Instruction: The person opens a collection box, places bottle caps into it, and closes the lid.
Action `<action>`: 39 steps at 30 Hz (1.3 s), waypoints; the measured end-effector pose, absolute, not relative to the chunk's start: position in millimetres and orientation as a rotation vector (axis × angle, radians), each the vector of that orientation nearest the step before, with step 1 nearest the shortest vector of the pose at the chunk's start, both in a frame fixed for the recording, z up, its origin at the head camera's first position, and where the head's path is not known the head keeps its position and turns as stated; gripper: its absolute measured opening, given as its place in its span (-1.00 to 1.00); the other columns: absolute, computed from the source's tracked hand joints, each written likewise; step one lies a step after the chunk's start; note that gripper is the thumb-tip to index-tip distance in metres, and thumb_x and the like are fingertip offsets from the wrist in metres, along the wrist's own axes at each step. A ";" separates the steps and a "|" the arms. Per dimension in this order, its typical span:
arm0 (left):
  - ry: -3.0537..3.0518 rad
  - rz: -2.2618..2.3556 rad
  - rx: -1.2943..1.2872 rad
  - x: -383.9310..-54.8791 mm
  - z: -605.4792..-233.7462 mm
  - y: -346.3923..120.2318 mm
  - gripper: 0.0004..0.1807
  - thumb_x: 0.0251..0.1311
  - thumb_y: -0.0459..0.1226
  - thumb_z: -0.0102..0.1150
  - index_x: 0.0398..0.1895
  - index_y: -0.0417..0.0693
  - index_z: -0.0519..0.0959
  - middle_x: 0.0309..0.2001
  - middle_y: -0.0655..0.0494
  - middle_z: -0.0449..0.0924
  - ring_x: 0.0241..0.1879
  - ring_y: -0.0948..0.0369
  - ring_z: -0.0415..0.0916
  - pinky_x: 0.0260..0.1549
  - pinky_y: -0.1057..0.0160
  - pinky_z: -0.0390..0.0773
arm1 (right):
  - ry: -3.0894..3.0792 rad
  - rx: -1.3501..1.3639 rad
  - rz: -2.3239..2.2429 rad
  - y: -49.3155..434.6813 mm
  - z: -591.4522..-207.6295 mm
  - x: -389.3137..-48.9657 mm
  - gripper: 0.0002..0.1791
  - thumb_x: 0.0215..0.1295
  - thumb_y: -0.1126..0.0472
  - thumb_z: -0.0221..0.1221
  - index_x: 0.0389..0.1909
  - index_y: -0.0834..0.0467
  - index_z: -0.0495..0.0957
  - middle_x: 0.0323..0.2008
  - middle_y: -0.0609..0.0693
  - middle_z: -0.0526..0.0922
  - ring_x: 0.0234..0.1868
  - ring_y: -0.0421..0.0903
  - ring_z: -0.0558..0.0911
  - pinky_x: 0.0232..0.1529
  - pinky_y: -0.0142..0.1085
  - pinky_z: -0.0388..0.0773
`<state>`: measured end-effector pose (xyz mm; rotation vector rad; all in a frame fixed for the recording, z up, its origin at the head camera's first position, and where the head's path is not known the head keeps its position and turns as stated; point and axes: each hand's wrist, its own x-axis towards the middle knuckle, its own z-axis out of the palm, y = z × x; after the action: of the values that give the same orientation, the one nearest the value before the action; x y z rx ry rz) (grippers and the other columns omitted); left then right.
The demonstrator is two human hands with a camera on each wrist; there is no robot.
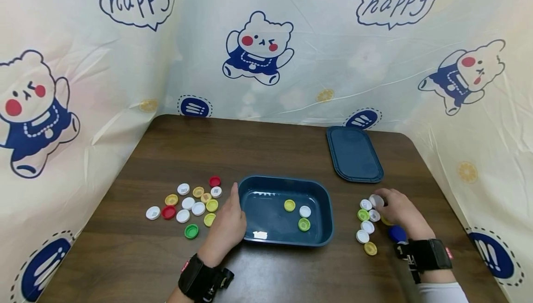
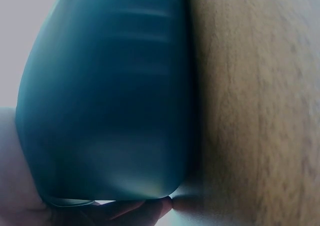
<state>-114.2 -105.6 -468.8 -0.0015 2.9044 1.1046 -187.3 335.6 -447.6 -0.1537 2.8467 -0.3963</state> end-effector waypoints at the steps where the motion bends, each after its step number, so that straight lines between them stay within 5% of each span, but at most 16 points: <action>1: 2.903 1.106 -0.001 -114.0 -468.8 -105.5 -0.26 0.42 -0.44 -0.07 0.57 -0.39 -0.12 0.41 -0.38 0.30 0.24 -0.16 0.48 0.07 -0.17 0.57 | 2.846 -0.156 -0.399 335.8 -447.7 -187.3 -0.52 0.34 0.24 0.24 0.20 0.40 0.48 0.11 0.50 0.49 0.13 0.43 0.47 0.06 0.26 0.46; 9: 2.892 1.101 0.008 -112.5 -468.4 -105.5 -0.25 0.41 -0.45 -0.07 0.57 -0.39 -0.12 0.43 -0.38 0.27 0.32 -0.18 0.40 0.18 -0.20 0.49 | 2.815 -0.175 -0.422 335.9 -450.5 -183.5 -0.48 0.35 0.26 0.19 0.30 0.31 0.46 0.22 0.51 0.39 0.24 0.51 0.36 0.13 0.34 0.39; 22: 2.901 1.091 0.022 -113.5 -468.5 -105.4 -0.24 0.42 -0.43 -0.06 0.58 -0.37 -0.13 0.42 -0.36 0.30 0.24 -0.16 0.47 0.09 -0.16 0.56 | 2.870 -0.183 -0.431 328.8 -447.7 -186.6 -0.60 0.29 0.30 0.23 0.14 0.31 0.56 0.11 0.43 0.48 0.05 0.35 0.50 -0.07 0.18 0.52; 26: 2.916 1.078 0.019 -114.8 -467.9 -105.8 -0.25 0.41 -0.43 -0.05 0.58 -0.37 -0.11 0.38 -0.36 0.35 0.06 -0.10 0.56 -0.09 -0.09 0.63 | 2.913 -0.259 -0.459 312.9 -432.8 -184.1 -0.60 0.28 0.29 0.25 0.13 0.30 0.57 0.09 0.40 0.51 0.04 0.33 0.53 -0.06 0.21 0.53; 32: 2.898 1.082 0.000 -115.0 -468.0 -106.0 -0.25 0.43 -0.43 -0.08 0.58 -0.36 -0.13 0.43 -0.36 0.28 0.26 -0.17 0.45 0.13 -0.19 0.54 | 2.946 -0.418 -0.507 273.6 -406.8 -177.4 -0.61 0.24 0.31 0.27 0.10 0.27 0.60 0.02 0.33 0.56 -0.05 0.26 0.57 -0.10 0.19 0.59; 39: 2.888 1.081 -0.011 -114.9 -468.1 -106.3 -0.25 0.42 -0.44 -0.07 0.58 -0.35 -0.13 0.45 -0.36 0.26 0.27 -0.17 0.45 0.14 -0.20 0.53 | 2.951 -0.562 -0.521 228.2 -385.0 -170.5 -0.62 0.27 0.28 0.29 0.11 0.21 0.61 -0.01 0.21 0.59 -0.08 0.14 0.60 -0.10 0.11 0.63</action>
<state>-114.9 -106.3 -468.1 -0.0108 2.8882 1.0815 -170.5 228.2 -385.0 -0.5623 2.9507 -0.5214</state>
